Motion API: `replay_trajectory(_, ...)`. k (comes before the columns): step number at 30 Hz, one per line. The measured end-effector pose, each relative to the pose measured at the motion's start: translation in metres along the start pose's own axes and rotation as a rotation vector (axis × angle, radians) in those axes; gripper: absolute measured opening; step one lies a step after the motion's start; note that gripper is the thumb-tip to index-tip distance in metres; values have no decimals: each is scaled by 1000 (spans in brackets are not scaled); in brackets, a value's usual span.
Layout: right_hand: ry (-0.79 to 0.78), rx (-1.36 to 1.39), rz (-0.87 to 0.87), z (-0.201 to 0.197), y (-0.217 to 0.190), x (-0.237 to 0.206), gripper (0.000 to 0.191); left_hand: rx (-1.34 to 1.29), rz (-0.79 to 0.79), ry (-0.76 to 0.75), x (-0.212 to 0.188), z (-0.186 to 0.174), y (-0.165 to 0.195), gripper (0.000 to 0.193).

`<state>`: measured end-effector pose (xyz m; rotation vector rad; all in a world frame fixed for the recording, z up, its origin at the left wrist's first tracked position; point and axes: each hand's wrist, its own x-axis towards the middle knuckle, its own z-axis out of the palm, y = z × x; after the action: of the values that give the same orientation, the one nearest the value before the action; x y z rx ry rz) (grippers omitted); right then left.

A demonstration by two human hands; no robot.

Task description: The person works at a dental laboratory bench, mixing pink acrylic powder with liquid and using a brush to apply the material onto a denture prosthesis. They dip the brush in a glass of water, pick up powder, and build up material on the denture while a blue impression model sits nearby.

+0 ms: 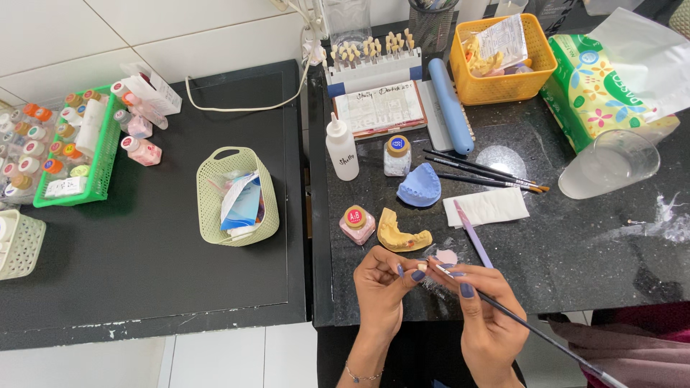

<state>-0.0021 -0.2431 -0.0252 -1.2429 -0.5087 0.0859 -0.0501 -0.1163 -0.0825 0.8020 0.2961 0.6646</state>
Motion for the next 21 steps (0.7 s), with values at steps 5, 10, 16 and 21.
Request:
replay_trajectory(5,-19,-18,-9,-4,-1,-2,13,-9,-14,3,0,1,0,30)
replay_trajectory(10,-29,-126,-36,-5,-1,-3,12,14,-3,10,0,0,-1,30)
replay_trajectory(16,-32,-58,-60,-1,-2,-2,12,-4,-14,10,0,0,-1,30)
replay_trajectory(21,-45,-90,-68,0,-3,-3,12,-17,-5,4,1,0,0,30)
